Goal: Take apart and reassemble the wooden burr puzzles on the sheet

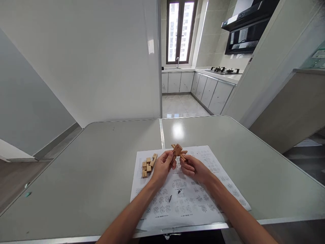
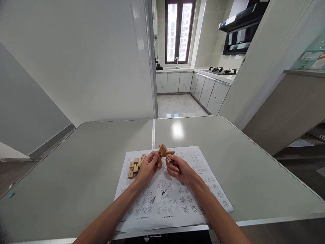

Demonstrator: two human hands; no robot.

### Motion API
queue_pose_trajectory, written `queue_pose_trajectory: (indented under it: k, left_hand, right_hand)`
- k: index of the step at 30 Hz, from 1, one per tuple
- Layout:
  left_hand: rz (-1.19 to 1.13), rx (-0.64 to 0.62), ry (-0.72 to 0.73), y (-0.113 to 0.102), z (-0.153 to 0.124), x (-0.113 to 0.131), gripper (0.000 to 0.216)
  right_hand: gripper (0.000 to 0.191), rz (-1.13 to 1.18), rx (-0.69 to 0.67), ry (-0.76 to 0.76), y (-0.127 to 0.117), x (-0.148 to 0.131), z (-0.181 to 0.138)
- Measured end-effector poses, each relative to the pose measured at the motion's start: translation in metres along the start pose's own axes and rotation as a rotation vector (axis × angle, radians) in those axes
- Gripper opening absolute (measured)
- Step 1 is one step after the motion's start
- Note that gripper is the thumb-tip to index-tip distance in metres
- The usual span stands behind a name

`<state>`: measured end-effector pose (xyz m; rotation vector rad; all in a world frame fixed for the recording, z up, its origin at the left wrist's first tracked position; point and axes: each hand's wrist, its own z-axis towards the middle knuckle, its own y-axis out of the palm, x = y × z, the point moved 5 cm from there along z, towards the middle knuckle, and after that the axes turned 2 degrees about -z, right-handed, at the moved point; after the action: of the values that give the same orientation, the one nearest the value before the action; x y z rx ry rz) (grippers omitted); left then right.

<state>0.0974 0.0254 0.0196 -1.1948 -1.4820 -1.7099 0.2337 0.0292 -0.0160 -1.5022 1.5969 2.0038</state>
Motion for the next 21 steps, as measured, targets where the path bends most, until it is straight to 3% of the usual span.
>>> queue_pose_trajectory:
  k: [14, 21]
  left_hand:
    - [-0.114, 0.014, -0.049, -0.0065, 0.0019, -0.0027, 0.048]
    - [-0.097, -0.066, -0.026, -0.003, -0.0001, 0.0017, 0.044]
  right_hand:
    - [0.036, -0.062, -0.02, -0.034, 0.0054, -0.0022, -0.0016]
    - [0.03, -0.037, -0.057, -0.02, 0.0067, -0.0041, -0.0052]
